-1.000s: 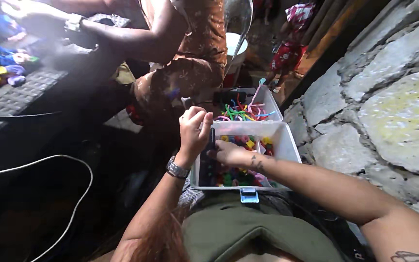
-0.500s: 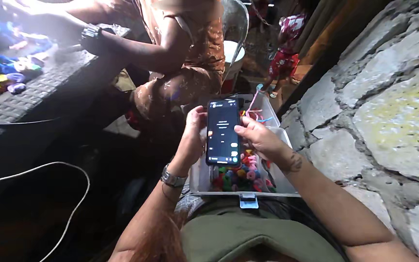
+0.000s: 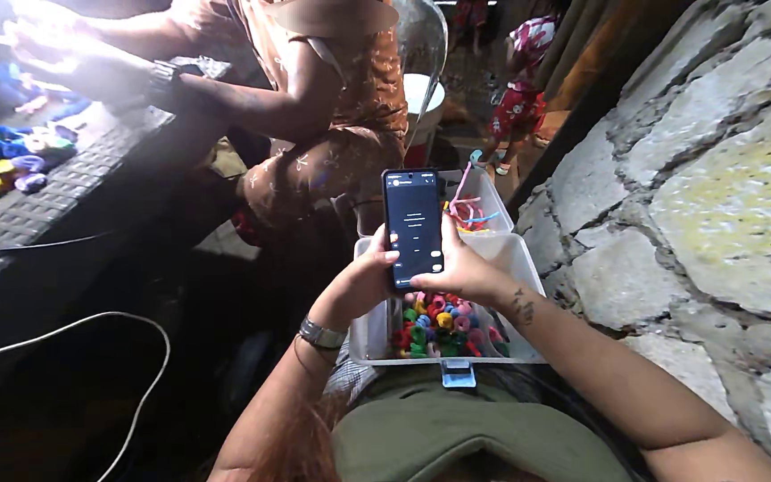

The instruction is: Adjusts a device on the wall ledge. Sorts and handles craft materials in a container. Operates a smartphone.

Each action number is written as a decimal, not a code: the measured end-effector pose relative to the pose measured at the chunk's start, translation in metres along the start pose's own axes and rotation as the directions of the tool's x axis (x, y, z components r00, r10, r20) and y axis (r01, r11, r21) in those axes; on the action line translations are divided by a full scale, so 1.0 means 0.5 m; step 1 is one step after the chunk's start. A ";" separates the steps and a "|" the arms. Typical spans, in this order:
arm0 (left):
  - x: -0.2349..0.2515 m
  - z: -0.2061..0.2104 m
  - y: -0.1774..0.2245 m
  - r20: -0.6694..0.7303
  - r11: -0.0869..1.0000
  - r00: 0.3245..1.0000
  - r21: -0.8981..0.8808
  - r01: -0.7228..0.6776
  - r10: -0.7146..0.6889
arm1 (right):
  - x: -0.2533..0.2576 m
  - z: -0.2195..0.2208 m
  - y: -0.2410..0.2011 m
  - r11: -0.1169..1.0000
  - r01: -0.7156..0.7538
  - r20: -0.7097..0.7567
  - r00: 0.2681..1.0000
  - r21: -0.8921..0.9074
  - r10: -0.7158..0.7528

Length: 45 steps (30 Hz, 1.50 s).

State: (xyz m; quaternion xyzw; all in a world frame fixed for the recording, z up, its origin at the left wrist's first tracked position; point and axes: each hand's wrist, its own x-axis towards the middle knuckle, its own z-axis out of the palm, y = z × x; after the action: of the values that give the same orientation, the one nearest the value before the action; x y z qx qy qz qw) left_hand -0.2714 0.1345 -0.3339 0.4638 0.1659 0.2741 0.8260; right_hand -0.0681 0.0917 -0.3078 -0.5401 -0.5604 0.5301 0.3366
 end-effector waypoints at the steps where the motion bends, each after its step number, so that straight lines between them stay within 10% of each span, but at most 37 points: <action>1: 0.000 0.001 -0.001 -0.002 1.000 1.000 -0.005 -0.011 0.011 | -0.002 -0.002 0.000 0.999 0.019 0.014 1.000 0.034 -0.020; 8: -0.004 0.021 -0.005 -0.069 0.992 0.990 0.034 -0.118 0.120 | -0.015 -0.029 0.005 0.871 0.010 0.255 0.954 0.491 -0.155; 26: -0.005 0.053 -0.031 -0.244 0.874 0.910 0.441 -0.203 0.335 | -0.023 -0.001 0.011 0.932 0.059 0.177 0.976 0.357 -0.130; 45: -0.014 0.041 -0.029 -0.163 0.939 0.946 0.251 -0.236 0.281 | -0.021 -0.005 0.020 0.912 0.094 0.188 0.965 0.400 -0.182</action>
State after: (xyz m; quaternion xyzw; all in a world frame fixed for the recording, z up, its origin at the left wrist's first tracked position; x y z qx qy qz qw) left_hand -0.2617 0.1099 -0.3357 0.5439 0.2143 0.4044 0.7033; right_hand -0.0610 0.0806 -0.3150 -0.3593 -0.5154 0.6617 0.4092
